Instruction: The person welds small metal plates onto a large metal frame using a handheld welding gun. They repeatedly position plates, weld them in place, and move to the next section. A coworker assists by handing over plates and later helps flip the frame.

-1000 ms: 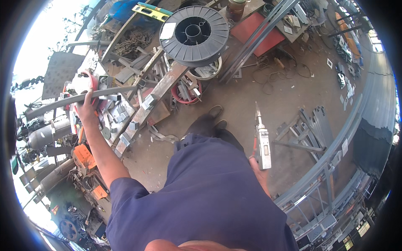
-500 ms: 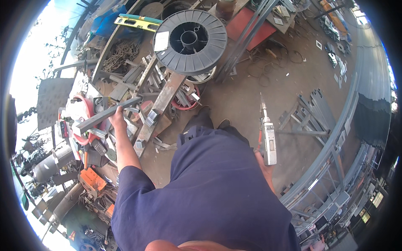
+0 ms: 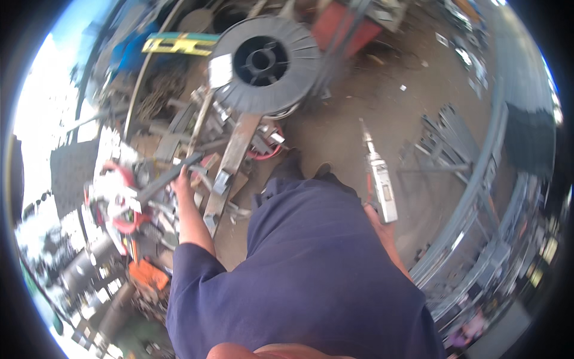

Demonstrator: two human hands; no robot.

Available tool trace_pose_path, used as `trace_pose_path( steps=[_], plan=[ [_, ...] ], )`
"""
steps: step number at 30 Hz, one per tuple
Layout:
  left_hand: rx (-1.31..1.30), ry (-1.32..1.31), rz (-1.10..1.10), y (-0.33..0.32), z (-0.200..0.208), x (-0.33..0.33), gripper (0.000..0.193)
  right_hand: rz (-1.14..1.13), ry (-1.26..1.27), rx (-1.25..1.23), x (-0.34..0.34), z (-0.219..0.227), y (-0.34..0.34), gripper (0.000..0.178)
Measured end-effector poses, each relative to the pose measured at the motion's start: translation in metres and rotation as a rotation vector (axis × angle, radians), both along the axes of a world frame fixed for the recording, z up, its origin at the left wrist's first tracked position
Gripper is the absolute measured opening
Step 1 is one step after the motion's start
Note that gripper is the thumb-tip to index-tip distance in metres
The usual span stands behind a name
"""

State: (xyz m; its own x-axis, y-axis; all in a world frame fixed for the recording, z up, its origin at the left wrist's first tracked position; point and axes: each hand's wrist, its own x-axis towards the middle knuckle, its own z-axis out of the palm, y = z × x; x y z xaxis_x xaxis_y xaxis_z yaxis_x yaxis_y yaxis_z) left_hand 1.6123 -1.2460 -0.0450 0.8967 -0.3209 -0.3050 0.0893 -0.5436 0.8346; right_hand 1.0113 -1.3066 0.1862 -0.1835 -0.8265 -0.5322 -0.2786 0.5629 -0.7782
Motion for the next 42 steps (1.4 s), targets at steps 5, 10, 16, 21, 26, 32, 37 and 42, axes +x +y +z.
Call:
trace_pose_path(
  steps=[5,10,16,21,26,32,37,42],
  plan=[
    [-0.051,0.412,0.245,-0.015,0.003,-0.022,0.057,0.139,0.163,-0.228,-0.006,0.001,-0.010,0.061],
    [-0.121,0.386,0.203,-0.017,0.025,-0.062,0.051,0.035,0.015,-0.300,-0.016,0.008,-0.012,0.063],
    [0.161,0.102,-0.307,-0.094,0.124,-0.231,0.042,-0.047,0.132,-0.364,-0.049,0.003,-0.017,0.069],
    [0.081,0.343,-0.974,-0.193,0.133,-0.368,0.044,-0.135,0.119,-0.461,-0.118,0.002,-0.046,0.073],
    [0.147,0.373,-1.842,-0.321,0.199,-0.568,0.046,-0.272,0.226,-0.512,-0.217,0.031,-0.100,0.072],
    [0.526,0.703,-2.751,-0.371,0.236,-0.821,0.063,-0.443,0.429,-0.493,-0.347,0.096,-0.162,0.073],
    [0.794,1.046,-2.959,-0.381,0.222,-0.933,0.060,-0.577,0.568,-0.616,-0.403,0.124,-0.194,0.083],
    [0.845,1.369,-2.928,-0.407,0.222,-1.005,0.057,-0.747,0.758,-0.664,-0.444,0.113,-0.195,0.082]
  ],
)
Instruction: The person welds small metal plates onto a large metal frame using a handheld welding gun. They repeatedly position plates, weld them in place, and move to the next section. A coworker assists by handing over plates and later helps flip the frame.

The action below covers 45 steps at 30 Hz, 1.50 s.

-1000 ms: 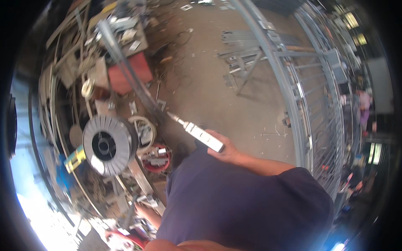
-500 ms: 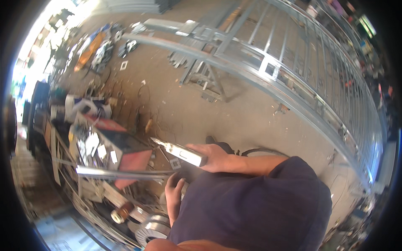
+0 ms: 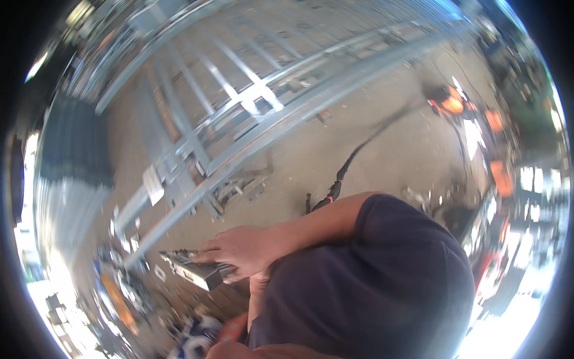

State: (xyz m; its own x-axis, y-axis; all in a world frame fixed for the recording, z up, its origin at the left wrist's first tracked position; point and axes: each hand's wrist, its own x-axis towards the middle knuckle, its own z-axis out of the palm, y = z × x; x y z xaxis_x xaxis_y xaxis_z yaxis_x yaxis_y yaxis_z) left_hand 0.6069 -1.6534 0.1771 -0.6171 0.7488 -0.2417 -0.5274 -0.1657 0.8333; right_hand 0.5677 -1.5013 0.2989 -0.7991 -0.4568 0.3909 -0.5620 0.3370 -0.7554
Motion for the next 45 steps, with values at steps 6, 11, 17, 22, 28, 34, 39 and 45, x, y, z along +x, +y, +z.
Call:
trace_pose_path(
  steps=[6,11,17,22,28,34,39,45],
  plan=[
    [0.230,0.031,-0.027,-0.073,0.012,-0.080,0.053,-0.312,-0.442,0.155,0.045,-0.065,0.020,0.082],
    [0.345,-0.015,0.046,-0.142,0.041,-0.130,0.054,-0.553,-0.439,0.110,0.098,-0.134,-0.005,0.060],
    [0.314,0.096,0.081,-0.179,0.078,-0.152,0.059,-0.989,-0.291,0.397,0.103,-0.172,0.023,0.017],
    [0.328,0.216,0.049,-0.190,0.098,-0.162,0.059,-1.053,-0.396,0.388,0.112,-0.151,-0.014,0.014],
    [0.551,0.118,-0.021,-0.190,0.133,-0.216,0.044,-1.011,-0.518,0.262,0.130,-0.115,-0.090,0.013],
    [0.810,-0.077,-0.008,-0.161,0.190,-0.258,0.037,-0.821,-0.767,0.228,0.091,-0.038,-0.130,0.021],
    [0.981,-0.157,0.079,-0.155,0.223,-0.288,0.030,-0.749,-0.672,0.142,0.053,-0.007,-0.156,0.021],
    [0.971,-0.073,0.158,-0.187,0.219,-0.323,0.033,-0.531,-0.788,0.080,0.005,-0.010,-0.188,0.025]
  ],
)
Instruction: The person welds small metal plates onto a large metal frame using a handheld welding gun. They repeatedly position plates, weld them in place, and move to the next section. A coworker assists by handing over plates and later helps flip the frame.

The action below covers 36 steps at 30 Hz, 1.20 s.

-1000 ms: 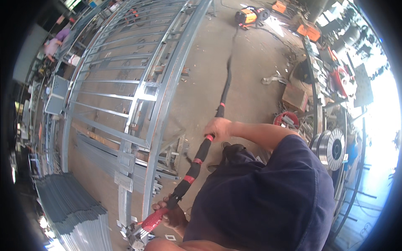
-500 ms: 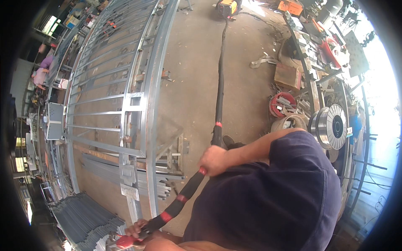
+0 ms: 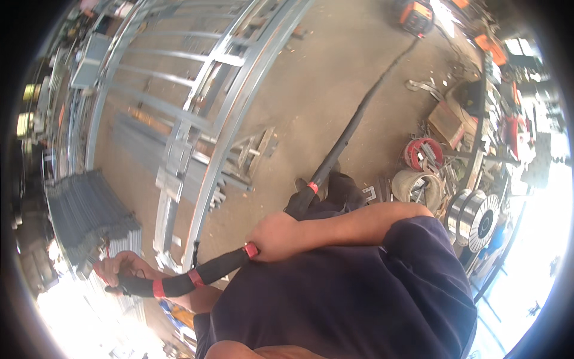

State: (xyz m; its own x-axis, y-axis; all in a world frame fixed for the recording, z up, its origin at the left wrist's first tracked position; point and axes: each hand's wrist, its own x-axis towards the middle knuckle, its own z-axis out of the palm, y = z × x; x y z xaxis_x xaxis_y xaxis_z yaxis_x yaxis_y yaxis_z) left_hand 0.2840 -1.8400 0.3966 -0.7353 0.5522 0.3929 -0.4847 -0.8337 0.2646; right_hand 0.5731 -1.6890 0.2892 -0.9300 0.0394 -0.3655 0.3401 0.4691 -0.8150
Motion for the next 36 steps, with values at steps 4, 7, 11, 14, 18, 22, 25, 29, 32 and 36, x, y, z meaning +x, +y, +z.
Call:
trace_pose_path(
  steps=[4,7,11,14,18,22,25,29,32,36],
  plan=[
    [-0.130,-0.057,-0.103,-0.038,-0.009,-0.011,0.048,-0.132,0.049,-0.028,-0.014,-0.034,-0.009,0.020],
    [-0.321,-0.081,-0.036,-0.068,-0.045,-0.004,0.057,-0.157,0.029,0.004,-0.019,-0.079,-0.010,0.020],
    [-0.430,-0.121,-0.021,-0.069,-0.085,0.020,0.051,-0.219,0.138,0.014,-0.015,-0.111,-0.011,0.025],
    [-0.514,-0.185,0.000,-0.053,-0.107,0.038,0.047,-0.200,0.090,0.024,-0.007,-0.133,-0.008,0.034],
    [-0.639,-0.088,-0.048,-0.014,-0.129,0.066,0.044,-0.229,0.099,-0.014,0.015,-0.129,0.010,0.049],
    [-0.741,0.148,-0.220,0.068,-0.123,0.109,0.046,-0.353,0.334,-0.321,0.035,-0.077,0.051,0.074],
    [-0.769,0.414,-0.375,0.152,-0.113,0.168,0.046,-0.495,0.333,-0.312,0.071,-0.025,0.088,0.074],
    [-0.728,0.895,-0.493,0.269,-0.091,0.260,0.059,-0.864,0.529,-0.267,0.144,-0.026,0.129,0.059],
    [-0.595,1.255,-0.743,0.346,-0.068,0.342,0.081,-1.155,0.866,-0.238,0.225,-0.013,0.154,0.042],
    [-0.492,1.221,-1.036,0.408,-0.076,0.460,0.091,-1.612,1.044,-0.224,0.334,0.028,0.177,0.042]
  ],
)
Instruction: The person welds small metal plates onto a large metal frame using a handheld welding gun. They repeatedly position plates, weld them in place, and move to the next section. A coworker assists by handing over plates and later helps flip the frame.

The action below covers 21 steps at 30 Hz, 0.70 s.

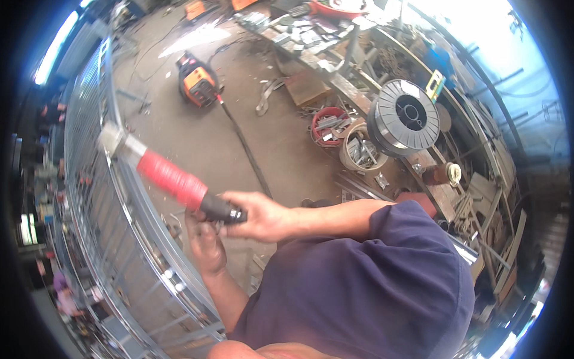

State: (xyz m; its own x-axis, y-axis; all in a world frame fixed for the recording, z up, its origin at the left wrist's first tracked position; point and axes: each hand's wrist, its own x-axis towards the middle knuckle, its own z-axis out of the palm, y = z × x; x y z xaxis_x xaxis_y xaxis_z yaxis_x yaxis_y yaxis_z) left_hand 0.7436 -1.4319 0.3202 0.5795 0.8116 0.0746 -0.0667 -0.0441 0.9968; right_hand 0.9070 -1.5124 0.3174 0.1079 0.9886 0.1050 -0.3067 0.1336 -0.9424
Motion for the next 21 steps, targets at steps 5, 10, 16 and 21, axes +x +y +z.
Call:
trace_pose_path(
  steps=[5,10,16,21],
  plan=[
    [-0.313,0.184,-0.192,0.057,-0.074,0.061,0.061,-0.497,0.147,-0.349,0.117,0.041,-0.011,0.050],
    [-0.566,0.609,-0.137,0.094,-0.232,0.031,0.062,-1.046,0.076,-0.286,0.208,0.041,-0.019,0.040],
    [-0.709,0.951,-0.101,0.105,-0.335,-0.010,0.058,-1.394,0.110,-0.333,0.362,0.010,-0.015,0.024],
    [-0.669,1.012,-0.080,0.105,-0.326,-0.006,0.041,-1.457,0.238,-0.511,0.568,-0.092,0.005,0.016]
  ],
)
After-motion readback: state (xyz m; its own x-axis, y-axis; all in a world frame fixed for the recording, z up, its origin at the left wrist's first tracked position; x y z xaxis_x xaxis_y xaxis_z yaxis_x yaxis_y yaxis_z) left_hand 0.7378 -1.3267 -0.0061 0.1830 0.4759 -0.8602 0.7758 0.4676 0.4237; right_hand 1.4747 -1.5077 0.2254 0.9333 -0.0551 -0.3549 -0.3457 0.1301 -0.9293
